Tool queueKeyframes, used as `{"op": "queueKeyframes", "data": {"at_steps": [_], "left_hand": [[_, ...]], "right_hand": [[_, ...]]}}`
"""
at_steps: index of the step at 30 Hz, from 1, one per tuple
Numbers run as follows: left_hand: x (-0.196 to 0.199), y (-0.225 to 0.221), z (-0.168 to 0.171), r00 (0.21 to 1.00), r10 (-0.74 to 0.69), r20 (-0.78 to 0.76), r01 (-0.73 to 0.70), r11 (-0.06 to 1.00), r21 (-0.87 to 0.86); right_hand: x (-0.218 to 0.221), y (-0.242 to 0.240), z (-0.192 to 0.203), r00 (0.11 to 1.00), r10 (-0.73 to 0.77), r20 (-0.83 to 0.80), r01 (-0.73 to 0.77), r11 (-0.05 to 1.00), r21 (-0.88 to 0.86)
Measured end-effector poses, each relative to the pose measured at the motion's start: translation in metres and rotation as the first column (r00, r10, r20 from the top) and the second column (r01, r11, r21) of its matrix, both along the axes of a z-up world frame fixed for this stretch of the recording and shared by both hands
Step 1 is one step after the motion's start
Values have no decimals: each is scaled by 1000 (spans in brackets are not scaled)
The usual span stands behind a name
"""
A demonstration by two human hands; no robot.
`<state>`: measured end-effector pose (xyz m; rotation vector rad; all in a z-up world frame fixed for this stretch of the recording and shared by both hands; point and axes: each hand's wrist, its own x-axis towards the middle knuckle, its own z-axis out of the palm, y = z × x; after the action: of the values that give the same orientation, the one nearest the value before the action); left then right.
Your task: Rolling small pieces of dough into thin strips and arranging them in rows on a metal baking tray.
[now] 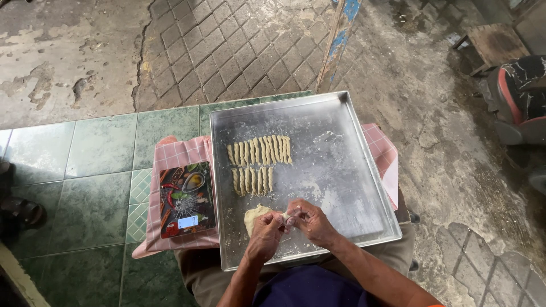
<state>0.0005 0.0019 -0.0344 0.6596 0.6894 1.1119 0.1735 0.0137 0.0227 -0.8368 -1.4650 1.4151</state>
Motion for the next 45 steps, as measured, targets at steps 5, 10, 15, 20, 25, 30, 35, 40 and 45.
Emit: {"op": "queueKeyframes", "data": {"at_steps": [5, 10, 15, 20, 25, 30, 35, 40, 45], "left_hand": [[3, -3, 46, 918, 49, -394, -14, 996, 91], [10, -8, 65, 888, 47, -457, 17, 991, 134], [10, -5, 51, 856, 161, -492, -27, 963, 267], [8, -2, 35, 853, 243, -462, -198, 969, 144], [6, -3, 36, 836, 285, -469, -220, 957, 188], [-1, 1, 48, 860, 190, -474, -97, 972, 214], [4, 4, 15, 908, 215, -360, -206, 976, 66], [12, -2, 32, 911, 296, -288, -302, 953, 25], [6, 1, 14, 903, 289, -318, -294, 955, 35]], "right_hand": [[4, 3, -10, 995, -53, 89, 52, 999, 15], [5, 9, -13, 986, -135, 95, 132, 991, 32], [1, 8, -13, 953, -241, 183, 254, 966, -47], [-1, 4, -27, 973, -117, 197, 159, 964, -213], [2, 8, -25, 974, -92, 207, 120, 984, -128], [2, 11, -23, 977, -197, 87, 213, 940, -266], [-4, 8, 7, 982, -126, 142, 161, 947, -279], [-7, 7, -11, 990, -80, 120, 110, 957, -269], [-6, 11, -38, 988, -143, 65, 153, 965, -213]]}}
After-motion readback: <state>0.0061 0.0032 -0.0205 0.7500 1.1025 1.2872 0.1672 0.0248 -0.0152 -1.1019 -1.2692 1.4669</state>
